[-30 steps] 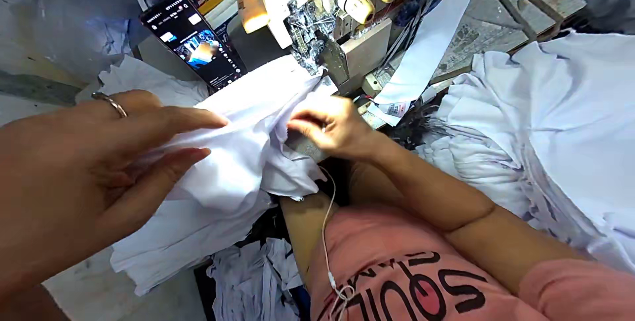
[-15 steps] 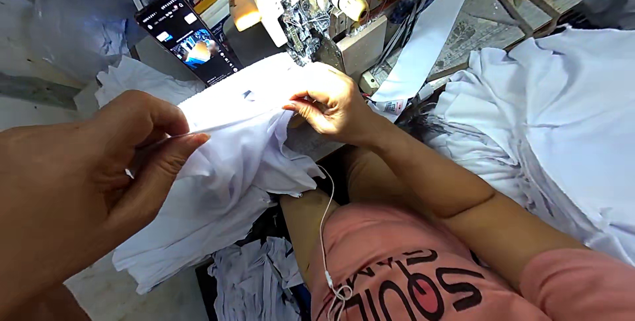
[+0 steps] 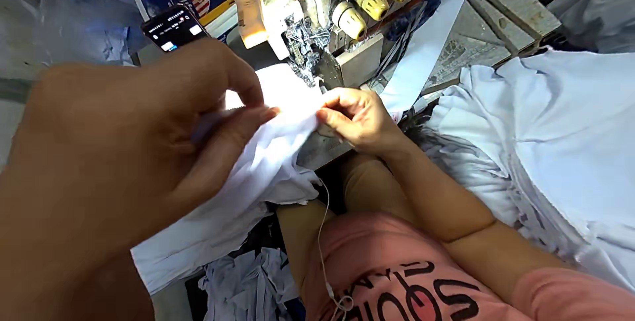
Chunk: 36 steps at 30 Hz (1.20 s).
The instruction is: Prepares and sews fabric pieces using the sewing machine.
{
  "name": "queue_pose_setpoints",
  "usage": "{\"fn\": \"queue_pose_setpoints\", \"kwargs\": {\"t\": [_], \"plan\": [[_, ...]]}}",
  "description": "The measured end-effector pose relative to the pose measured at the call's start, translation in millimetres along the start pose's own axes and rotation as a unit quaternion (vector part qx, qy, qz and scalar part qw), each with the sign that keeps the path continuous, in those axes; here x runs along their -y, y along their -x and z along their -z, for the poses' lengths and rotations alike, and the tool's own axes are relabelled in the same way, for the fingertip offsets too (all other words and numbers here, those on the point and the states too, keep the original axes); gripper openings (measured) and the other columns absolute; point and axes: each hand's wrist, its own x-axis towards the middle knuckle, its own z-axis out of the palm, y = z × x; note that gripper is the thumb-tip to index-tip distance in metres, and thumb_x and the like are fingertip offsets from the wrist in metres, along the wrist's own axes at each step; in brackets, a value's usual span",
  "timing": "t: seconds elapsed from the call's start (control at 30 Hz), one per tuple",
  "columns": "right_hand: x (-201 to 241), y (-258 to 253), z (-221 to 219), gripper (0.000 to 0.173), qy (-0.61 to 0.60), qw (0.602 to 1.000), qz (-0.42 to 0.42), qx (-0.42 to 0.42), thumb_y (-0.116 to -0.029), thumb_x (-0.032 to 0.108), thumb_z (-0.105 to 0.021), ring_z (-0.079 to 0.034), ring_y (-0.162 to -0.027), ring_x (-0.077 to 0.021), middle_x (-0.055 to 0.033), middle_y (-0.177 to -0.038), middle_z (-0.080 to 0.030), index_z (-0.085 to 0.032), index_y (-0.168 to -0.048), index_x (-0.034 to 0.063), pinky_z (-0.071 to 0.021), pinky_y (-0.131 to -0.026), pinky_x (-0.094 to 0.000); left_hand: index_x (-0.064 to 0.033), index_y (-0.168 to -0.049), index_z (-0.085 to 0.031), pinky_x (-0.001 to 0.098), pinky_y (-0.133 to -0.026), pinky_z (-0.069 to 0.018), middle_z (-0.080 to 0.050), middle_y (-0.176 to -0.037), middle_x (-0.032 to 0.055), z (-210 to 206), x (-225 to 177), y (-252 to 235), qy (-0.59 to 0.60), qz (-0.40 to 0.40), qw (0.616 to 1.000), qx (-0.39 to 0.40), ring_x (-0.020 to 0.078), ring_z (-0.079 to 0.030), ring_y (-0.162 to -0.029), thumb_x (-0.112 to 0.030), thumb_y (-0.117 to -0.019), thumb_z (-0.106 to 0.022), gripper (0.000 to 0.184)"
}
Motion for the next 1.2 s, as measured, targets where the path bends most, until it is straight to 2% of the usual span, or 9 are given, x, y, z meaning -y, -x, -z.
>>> {"fn": "queue_pose_setpoints", "kwargs": {"t": [0.13, 0.3, 0.57, 0.73, 0.87, 1.0, 1.1, 1.13, 1.2], "plan": [[-8.7, 33.7, 6.1, 0.009, 0.037, 0.999, -0.019, -0.011, -0.0976, 0.003, -0.061, -0.057, -0.074, 0.0039, -0.0002, -0.086, -0.063, -0.067, -0.097, -0.0030, -0.0510, -0.068, -0.0110, -0.0081, -0.112, -0.072, 0.0498, -0.050, -0.0408, -0.063, -0.071, 0.0116, -26.4, 12.9, -3.6, -0.086, -0.012, 0.996, 0.026, 0.0283, -0.057, -0.057, -0.044, -0.1030, -0.051, 0.043], [-21.0, 37.7, 3.1, 0.011, 0.054, 0.998, -0.006, -0.027, -0.0975, 0.003, -0.061, -0.056, -0.076, 0.0034, -0.0027, -0.086, -0.062, -0.067, -0.093, -0.0047, -0.0491, -0.070, -0.0102, -0.0120, -0.084, -0.070, 0.0475, -0.046, -0.0333, -0.054, -0.061, 0.0088, -40.9, 15.5, -13.3, -0.133, 0.001, 0.990, 0.051, 0.0297, -0.056, -0.053, -0.050, -0.1016, -0.044, 0.050], [-28.3, 17.7, 0.7, 0.006, 0.027, 0.999, -0.010, -0.034, -0.0954, -0.002, -0.061, -0.052, -0.069, 0.0022, -0.0032, -0.085, -0.058, -0.065, -0.092, -0.0036, -0.0457, -0.063, -0.0093, -0.0075, -0.083, -0.070, 0.0470, -0.046, -0.0309, -0.051, -0.055, 0.0113, -54.2, 17.5, -20.7, -0.136, -0.009, 0.990, 0.026, 0.0324, -0.053, -0.049, -0.043, -0.1023, -0.046, 0.047], [-40.8, 7.9, -2.9, 0.009, 0.012, 0.998, 0.032, -0.043, -0.0969, 0.000, -0.060, -0.057, -0.078, 0.0036, -0.0032, -0.089, -0.063, -0.067, -0.094, -0.0059, -0.0490, -0.072, -0.0115, -0.0049, -0.076, -0.064, 0.0480, -0.047, -0.0317, -0.050, -0.056, 0.0130, -57.9, 21.2, -19.8, -0.141, -0.026, 0.989, 0.021, 0.0337, -0.054, -0.050, -0.046, -0.1017, -0.048, 0.051], [-42.3, 2.0, -0.3, 0.008, -0.001, 0.999, 0.038, -0.034, -0.0975, -0.001, -0.060, -0.058, -0.079, 0.0047, -0.0025, -0.092, -0.063, -0.066, -0.095, -0.0056, -0.0506, -0.072, -0.0108, -0.0102, -0.068, -0.057, 0.0422, -0.070, -0.0364, -0.046, -0.057, 0.0021, -49.0, 25.2, -4.6, -0.040, -0.052, 0.997, 0.050, 0.0176, -0.047, -0.057, -0.048, -0.0998, -0.053, 0.049], [-43.7, 2.1, 2.6, 0.009, 0.001, 0.999, 0.045, -0.020, -0.0974, 0.000, -0.060, -0.059, -0.079, 0.0038, -0.0035, -0.093, -0.064, -0.067, -0.096, -0.0062, -0.0512, -0.072, -0.0120, -0.0127, -0.068, -0.058, 0.0443, -0.076, -0.0407, -0.050, -0.059, -0.0018, -36.1, 40.1, 39.8, -0.018, -0.010, 0.999, 0.049, 0.0121, -0.050, -0.059, -0.046, -0.1005, -0.055, 0.047], [-34.5, 16.8, -4.8, 0.017, 0.089, 0.993, 0.048, -0.058, -0.0967, 0.005, -0.065, -0.060, -0.074, -0.0025, -0.0109, -0.103, -0.065, -0.066, -0.109, -0.0065, -0.0530, -0.064, -0.0150, -0.0149, -0.072, -0.060, 0.0491, -0.097, -0.0416, -0.064, -0.085, 0.0004, -27.0, 34.0, 63.4, 0.015, 0.019, 0.998, 0.056, 0.0126, -0.063, -0.088, -0.044, -0.1041, -0.052, 0.044], [-34.7, 27.0, -11.3, 0.023, 0.135, 0.985, 0.069, -0.080, -0.0969, 0.009, -0.066, -0.061, -0.081, -0.0076, -0.0147, -0.109, -0.063, -0.064, -0.113, -0.0069, -0.0532, -0.069, -0.0184, -0.0156, -0.074, -0.059, 0.0408, -0.093, -0.0428, -0.064, -0.088, -0.0015, -21.4, 30.0, 68.4, 0.024, 0.028, 0.997, 0.064, 0.0092, -0.061, -0.091, -0.045, -0.1053, -0.050, 0.044], [-42.2, 51.7, -36.1, 0.024, 0.190, 0.973, 0.079, -0.101, -0.0956, 0.013, -0.066, -0.065, -0.096, -0.0178, -0.0173, -0.107, -0.065, -0.065, -0.110, -0.0054, -0.0562, -0.083, -0.0291, -0.0107, -0.073, -0.062, 0.0300, -0.066, -0.0438, -0.060, -0.073, -0.0016, -13.3, 21.9, 71.9, 0.014, 0.051, 0.997, 0.054, 0.0070, -0.057, -0.071, -0.042, -0.1042, -0.050, 0.046]]}}
